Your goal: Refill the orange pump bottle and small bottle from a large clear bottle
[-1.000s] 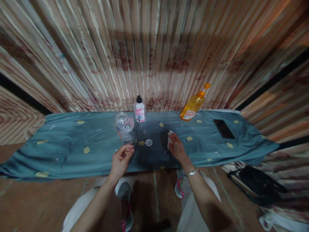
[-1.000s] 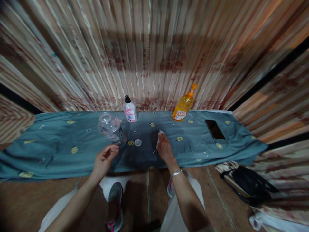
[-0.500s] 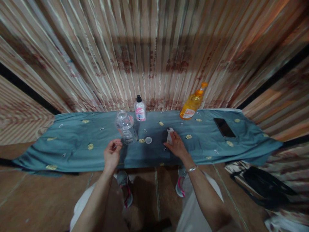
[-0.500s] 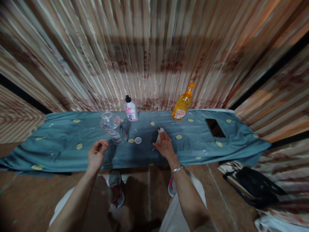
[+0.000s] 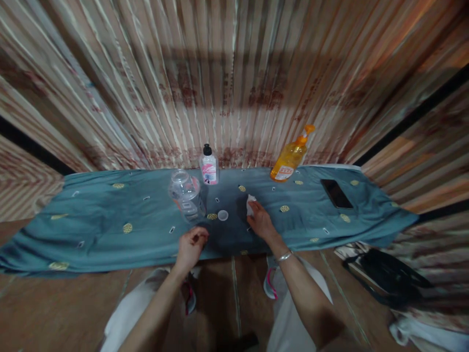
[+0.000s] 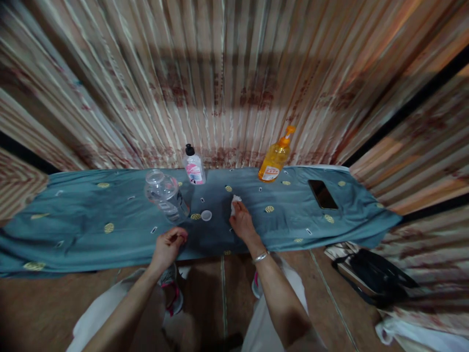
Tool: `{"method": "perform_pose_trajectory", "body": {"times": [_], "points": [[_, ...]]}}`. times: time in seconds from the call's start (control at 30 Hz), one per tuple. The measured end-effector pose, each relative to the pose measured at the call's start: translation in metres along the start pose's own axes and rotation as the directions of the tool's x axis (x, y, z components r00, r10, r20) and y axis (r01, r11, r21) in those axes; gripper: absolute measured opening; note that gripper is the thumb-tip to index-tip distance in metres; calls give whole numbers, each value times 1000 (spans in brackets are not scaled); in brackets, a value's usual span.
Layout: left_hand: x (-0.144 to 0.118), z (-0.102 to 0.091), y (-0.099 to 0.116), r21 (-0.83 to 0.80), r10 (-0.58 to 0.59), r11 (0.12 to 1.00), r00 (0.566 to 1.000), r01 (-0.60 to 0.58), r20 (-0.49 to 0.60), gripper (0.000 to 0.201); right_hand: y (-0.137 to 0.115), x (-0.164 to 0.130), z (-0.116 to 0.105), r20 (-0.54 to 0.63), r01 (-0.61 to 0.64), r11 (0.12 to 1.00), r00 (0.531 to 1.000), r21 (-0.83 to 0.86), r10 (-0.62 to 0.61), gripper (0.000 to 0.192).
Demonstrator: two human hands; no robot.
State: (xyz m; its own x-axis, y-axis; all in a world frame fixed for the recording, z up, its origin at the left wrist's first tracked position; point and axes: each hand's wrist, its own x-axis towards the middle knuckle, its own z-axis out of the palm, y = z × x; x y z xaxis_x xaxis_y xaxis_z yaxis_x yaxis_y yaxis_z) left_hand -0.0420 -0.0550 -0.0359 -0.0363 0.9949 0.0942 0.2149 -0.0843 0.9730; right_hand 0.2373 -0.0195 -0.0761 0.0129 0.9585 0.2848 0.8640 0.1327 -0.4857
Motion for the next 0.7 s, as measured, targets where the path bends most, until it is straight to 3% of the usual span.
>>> {"method": "perform_pose_trajectory", "body": {"times": [0.17, 0.33, 0.4, 0.53, 0.63, 0.7], "points": [[-5, 7, 8, 22, 14, 1000, 993, -16, 117, 14, -4, 4, -3, -14, -7, 1000, 1000, 11, 8, 59], [-9, 13, 16, 26, 36, 999, 979, -42, 202, 17, -2, -7, -13, 11, -56, 998, 998, -18, 57, 81], [-9, 17, 18, 23, 47, 998, 972, -54, 230, 18, -1, -11, -19, 32, -60, 998, 998, 5, 60, 70], [-8, 28, 19, 17, 64, 997, 959, -71, 276, 19, -2, -12, -28, 17, -66, 995, 998, 74, 65, 25], [-6, 35, 18, 15, 69, 997, 955, -76, 290, 20, -4, -6, -32, -48, -113, 951, 990, 289, 132, 13], [-4, 39, 16, 18, 70, 997, 954, -78, 291, 20, -2, -1, -33, -81, -161, 862, 971, 480, 226, 12]]}}
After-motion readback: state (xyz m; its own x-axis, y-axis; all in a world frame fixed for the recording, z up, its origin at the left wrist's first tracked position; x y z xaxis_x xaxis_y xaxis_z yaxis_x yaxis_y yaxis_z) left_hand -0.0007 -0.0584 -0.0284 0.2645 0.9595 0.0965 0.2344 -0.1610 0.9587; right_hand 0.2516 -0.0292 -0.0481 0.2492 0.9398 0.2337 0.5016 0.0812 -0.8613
